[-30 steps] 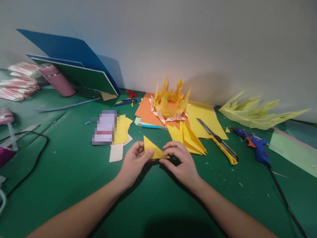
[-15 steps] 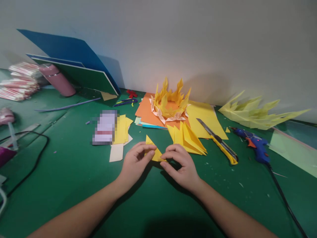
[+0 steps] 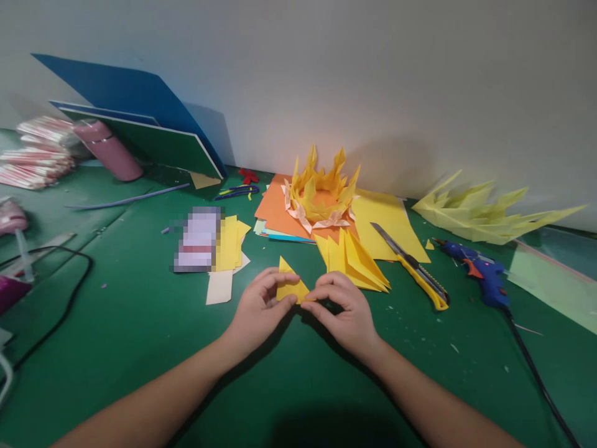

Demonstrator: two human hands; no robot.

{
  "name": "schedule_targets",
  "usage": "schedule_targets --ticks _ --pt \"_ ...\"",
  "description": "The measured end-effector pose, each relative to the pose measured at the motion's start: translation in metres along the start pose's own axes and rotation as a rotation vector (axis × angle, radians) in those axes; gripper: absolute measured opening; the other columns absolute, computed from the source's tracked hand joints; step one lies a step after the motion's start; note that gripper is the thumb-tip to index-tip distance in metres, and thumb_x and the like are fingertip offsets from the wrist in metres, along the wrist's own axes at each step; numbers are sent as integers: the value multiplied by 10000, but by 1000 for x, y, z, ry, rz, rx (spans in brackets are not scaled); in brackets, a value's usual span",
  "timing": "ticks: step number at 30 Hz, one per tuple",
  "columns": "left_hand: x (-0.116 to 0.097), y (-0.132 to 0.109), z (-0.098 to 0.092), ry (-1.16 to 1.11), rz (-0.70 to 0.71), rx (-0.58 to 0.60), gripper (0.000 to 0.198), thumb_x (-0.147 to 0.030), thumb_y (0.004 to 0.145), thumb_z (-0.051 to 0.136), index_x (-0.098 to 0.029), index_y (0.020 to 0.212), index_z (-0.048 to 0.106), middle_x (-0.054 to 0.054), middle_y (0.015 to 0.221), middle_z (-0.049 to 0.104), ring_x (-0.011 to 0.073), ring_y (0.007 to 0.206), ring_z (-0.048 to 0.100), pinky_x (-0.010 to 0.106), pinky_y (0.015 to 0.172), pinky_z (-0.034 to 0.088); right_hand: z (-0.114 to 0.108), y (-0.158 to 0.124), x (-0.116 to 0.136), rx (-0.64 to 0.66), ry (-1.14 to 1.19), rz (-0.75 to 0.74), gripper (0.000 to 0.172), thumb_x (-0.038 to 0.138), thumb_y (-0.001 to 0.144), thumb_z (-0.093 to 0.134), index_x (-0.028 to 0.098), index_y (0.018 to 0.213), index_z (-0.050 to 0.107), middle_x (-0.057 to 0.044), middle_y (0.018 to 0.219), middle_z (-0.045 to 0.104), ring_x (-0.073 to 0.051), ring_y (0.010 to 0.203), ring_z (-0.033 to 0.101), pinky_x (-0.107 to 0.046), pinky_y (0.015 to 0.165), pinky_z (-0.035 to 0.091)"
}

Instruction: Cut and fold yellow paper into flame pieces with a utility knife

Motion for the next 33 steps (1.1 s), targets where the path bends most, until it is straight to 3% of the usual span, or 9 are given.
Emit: schedule_targets --ticks 5,10,33 --pt "0 -1 4 51 36 31 196 -233 704 668 -211 894 710 57 959 544 165 822 585 237 596 519 1 0 0 8 -2 1 91 241 815 667 221 727 675 0 694 564 -151 672 558 -284 624 445" --pt "4 -3 9 77 38 90 244 -233 721 661 -203 961 690 67 1022 528 165 843 600 275 654 550 3 0 -1 20 -36 -21 96 259 829 656 224 744 683 1 692 563 -150 674 557 -282 624 443" --pt "-1 -5 15 126 74 129 235 -157 743 578 -192 956 673 53 969 541 149 814 604 253 642 538 10 -3 -11 63 -34 31 67 221 816 652 222 752 671 -2 693 563 -156 673 559 -285 617 450"
Point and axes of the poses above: each hand's wrist, its own y-axis towards the middle knuckle, its own z-axis out of the palm, x = y × z, the point moved 10 cm from there along y, towards the middle knuckle
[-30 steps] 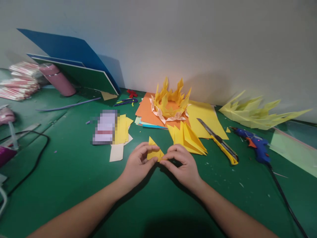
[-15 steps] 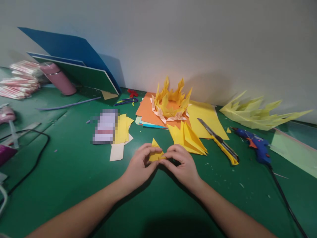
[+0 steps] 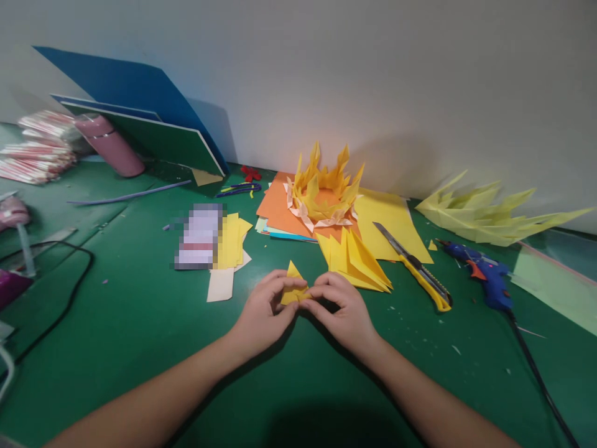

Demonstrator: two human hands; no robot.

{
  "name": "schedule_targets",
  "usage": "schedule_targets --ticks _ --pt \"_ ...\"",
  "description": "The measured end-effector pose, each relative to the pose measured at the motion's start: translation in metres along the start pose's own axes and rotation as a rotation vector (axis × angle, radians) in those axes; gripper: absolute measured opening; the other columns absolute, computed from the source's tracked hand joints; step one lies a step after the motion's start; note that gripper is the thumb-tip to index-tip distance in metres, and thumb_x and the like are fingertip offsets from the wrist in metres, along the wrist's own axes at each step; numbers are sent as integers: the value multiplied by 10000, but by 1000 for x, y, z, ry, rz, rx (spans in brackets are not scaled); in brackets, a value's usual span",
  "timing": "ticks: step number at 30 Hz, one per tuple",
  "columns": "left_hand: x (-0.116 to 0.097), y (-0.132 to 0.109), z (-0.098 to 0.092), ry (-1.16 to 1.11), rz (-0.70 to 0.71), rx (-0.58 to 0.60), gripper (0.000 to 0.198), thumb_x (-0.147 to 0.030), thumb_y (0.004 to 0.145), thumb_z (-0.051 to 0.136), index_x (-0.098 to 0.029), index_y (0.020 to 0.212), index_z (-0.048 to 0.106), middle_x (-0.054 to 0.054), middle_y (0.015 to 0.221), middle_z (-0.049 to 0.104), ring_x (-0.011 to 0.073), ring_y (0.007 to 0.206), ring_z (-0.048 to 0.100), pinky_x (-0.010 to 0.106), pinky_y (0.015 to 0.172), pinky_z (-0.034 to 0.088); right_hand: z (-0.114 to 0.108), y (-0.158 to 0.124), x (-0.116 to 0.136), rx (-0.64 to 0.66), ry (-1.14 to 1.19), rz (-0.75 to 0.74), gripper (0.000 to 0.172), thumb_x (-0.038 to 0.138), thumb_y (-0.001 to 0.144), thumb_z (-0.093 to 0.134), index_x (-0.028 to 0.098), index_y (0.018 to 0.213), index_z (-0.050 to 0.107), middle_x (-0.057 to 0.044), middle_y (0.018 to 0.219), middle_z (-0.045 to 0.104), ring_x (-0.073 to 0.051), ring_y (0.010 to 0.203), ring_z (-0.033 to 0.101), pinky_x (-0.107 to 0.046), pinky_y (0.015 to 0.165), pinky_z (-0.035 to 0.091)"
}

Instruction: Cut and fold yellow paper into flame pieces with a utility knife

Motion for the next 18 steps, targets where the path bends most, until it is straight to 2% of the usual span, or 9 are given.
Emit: schedule_targets --ticks 5,12,18 --pt "-8 1 -3 32 43 -17 203 -146 766 549 -192 908 687 43 904 574 152 829 602 274 706 528 2 0 0 26 -16 3 86 237 829 638 227 751 673 -1 690 558 -156 675 557 -289 617 449" --pt "-10 1 -7 102 69 -49 196 -142 770 544 -198 879 697 40 856 593 154 804 595 262 672 505 3 0 -2 38 2 26 83 241 819 650 221 739 644 1 692 568 -150 665 549 -278 605 441" --pt "-12 2 -6 54 74 -39 178 -175 769 565 -192 889 696 46 877 589 149 790 601 252 645 512 2 0 -10 5 58 110 128 254 781 676 216 728 565 15 675 556 -138 627 517 -252 571 434"
Point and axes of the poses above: each hand's wrist, its own y-axis towards the middle knuckle, its own z-axis out of the palm, x = y × z, the point moved 10 cm from there along y, towards the middle knuckle
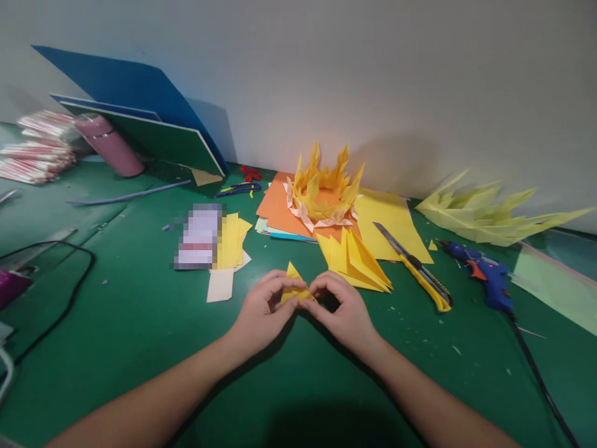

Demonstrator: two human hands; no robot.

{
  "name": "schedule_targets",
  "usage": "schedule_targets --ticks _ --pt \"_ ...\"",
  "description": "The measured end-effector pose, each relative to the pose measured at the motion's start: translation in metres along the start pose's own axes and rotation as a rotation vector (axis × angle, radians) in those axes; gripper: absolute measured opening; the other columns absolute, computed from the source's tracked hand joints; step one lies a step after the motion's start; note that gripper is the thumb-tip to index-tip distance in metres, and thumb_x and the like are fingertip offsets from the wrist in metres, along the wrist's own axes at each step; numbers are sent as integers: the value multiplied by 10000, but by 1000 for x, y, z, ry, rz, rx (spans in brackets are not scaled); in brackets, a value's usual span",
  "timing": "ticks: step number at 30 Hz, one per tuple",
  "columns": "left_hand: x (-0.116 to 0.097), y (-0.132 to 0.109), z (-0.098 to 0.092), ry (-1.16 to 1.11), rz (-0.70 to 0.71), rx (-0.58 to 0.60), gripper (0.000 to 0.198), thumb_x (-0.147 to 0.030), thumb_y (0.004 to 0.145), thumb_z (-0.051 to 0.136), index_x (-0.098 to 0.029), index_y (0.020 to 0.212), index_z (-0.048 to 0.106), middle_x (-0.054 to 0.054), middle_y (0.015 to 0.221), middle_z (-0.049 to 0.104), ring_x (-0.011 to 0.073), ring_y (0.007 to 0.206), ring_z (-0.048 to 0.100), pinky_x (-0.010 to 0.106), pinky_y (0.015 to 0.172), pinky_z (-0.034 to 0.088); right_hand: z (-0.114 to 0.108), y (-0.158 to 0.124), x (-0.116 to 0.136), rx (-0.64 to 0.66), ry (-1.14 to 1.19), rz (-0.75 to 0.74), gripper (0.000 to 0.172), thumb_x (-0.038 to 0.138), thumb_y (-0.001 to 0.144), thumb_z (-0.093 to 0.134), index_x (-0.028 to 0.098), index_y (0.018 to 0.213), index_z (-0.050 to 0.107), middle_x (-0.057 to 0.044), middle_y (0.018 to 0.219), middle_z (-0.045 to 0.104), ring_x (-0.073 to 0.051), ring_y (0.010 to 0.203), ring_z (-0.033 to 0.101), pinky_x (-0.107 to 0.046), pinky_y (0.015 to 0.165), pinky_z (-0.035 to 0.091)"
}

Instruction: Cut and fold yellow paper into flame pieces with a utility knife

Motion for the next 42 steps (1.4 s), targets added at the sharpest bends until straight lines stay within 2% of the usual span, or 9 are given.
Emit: schedule_targets --ticks 8,15,26,30,33,38,42 --pt "2 0 0 26 -22 -3 171 -182 774 570 -197 880 703 45 859 597 150 776 588 240 617 493 0 2 -5 15 32 58 161 265 772 677 218 703 539 13 675 569 -134 607 504 -252 563 433" --pt "0 -1 -1 50 -17 -9 157 -159 772 575 -195 861 700 39 843 589 146 747 584 234 598 485 0 3 -3 17 48 42 153 249 810 614 215 683 535 7 662 571 -138 625 531 -248 571 441" --pt "-6 -2 1 117 32 1 176 -137 774 561 -194 869 698 38 819 595 139 711 572 230 584 480 1 3 -1 8 17 44 157 220 801 590 212 668 508 11 656 548 -129 606 521 -244 561 434" --pt "-9 -2 0 136 63 -8 195 -119 767 553 -205 861 701 37 817 612 147 740 583 240 618 490 1 2 -4 1 37 72 102 237 798 591 214 726 523 13 667 552 -130 601 524 -252 565 447" --pt "-13 -2 1 133 82 -2 220 -89 761 533 -209 840 700 39 820 628 154 774 594 243 635 492 2 2 -4 23 34 63 68 235 800 587 215 750 546 4 684 573 -138 621 542 -257 573 455" --pt "-15 -2 3 132 91 27 230 -77 757 513 -209 812 692 31 814 619 142 746 595 241 638 487 4 3 4 76 -4 3 122 227 807 577 217 694 533 3 659 586 -147 632 547 -266 584 438" --pt "-12 -2 7 96 75 62 188 -103 762 523 -200 807 678 26 808 594 137 724 578 243 630 476 7 2 4 110 -2 8 144 236 824 558 212 686 524 3 651 567 -145 625 530 -269 592 424"
Point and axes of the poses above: each hand's wrist, its own y-axis towards the middle knuckle, its own z-axis out of the palm, x = y × z, the point moved 10 cm from there along y, towards the middle knuckle
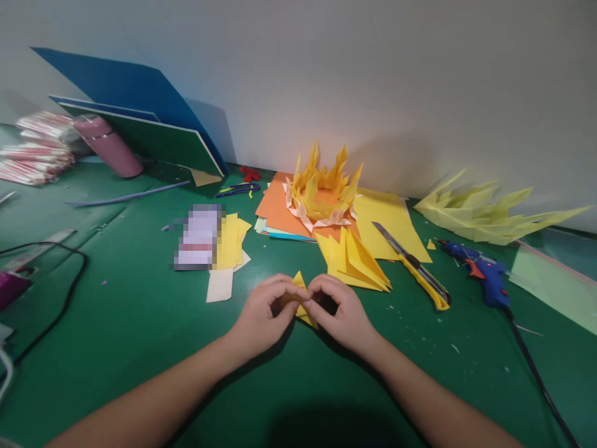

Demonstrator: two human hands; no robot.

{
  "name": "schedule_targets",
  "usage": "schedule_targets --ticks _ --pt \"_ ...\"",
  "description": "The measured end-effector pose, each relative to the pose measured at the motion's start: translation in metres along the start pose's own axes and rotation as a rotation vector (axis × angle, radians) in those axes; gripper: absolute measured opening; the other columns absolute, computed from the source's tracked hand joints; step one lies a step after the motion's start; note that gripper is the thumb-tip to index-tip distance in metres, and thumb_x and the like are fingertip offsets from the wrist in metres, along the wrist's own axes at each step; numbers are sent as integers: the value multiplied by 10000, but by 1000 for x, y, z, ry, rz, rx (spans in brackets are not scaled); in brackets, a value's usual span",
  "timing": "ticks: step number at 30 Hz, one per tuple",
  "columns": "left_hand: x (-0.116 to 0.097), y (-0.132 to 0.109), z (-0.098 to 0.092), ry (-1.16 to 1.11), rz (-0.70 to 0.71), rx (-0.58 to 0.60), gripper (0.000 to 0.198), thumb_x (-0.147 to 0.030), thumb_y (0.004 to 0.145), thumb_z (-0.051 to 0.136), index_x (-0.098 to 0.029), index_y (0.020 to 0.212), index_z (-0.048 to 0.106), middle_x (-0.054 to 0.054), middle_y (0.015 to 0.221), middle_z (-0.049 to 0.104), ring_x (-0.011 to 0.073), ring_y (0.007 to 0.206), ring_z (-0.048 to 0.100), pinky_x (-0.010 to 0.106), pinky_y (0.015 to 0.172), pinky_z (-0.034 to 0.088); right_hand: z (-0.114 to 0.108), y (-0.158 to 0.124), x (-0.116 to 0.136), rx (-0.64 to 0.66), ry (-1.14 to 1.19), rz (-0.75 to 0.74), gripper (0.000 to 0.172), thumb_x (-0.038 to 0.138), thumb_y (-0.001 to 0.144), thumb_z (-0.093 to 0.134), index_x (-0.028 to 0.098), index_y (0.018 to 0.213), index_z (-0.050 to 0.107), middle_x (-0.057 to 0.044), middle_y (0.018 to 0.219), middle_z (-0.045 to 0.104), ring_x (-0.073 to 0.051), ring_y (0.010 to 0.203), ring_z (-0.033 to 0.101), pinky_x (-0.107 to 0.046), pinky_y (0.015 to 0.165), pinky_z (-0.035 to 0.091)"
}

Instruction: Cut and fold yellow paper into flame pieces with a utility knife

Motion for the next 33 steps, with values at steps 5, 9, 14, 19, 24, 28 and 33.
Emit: schedule_targets --ticks 5,9,14,19,24,28,33 --pt "20 -2 6 -299 -175 1 208 -187 742 620 -197 949 596 28 889 602 140 800 590 249 678 489 -1 0 -8 -4 124 67 178 247 812 551 219 654 473 21 638 497 -137 602 497 -258 563 410" --pt "33 -6 16 -565 -345 13 534 -271 664 758 -219 1109 469 -24 820 565 103 694 596 227 629 488 -7 0 -14 -83 243 112 222 311 813 569 222 643 458 26 636 478 -137 606 471 -260 568 407" --pt "33 -9 24 -637 -419 29 570 -277 617 805 -209 1057 449 -25 814 607 98 655 613 243 642 504 -7 -4 -18 -145 304 140 223 341 825 566 221 666 467 22 666 480 -134 614 461 -258 578 400" --pt "35 -9 21 -671 -446 -13 539 -251 600 809 -203 994 444 -45 768 614 76 612 591 215 600 499 -6 -5 -15 -154 305 128 193 298 832 557 220 680 467 28 671 469 -130 615 458 -254 587 392" --pt "37 -10 21 -711 -454 -34 534 -247 601 808 -205 980 434 -45 765 613 70 596 575 206 573 503 -6 -6 -13 -167 326 134 210 323 841 558 219 684 467 26 678 471 -133 624 464 -258 597 397" --pt "33 -10 15 -674 -388 -91 484 -235 627 793 -216 930 416 -66 705 577 72 604 572 203 594 512 -6 -6 -17 -187 408 182 244 372 847 567 221 687 461 31 671 448 -127 614 444 -250 591 402" --pt "20 -13 -3 -511 -220 -226 353 -205 665 750 -210 809 428 -67 737 532 63 608 579 192 605 522 -10 -6 -19 -241 477 217 280 415 827 603 222 687 457 49 643 397 -114 579 408 -234 566 392"
Point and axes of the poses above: each hand's wrist, its own y-axis towards the middle knuckle, its own z-axis out of the palm, x = y × z, the point moved 10 cm from there along y, towards the middle knuckle
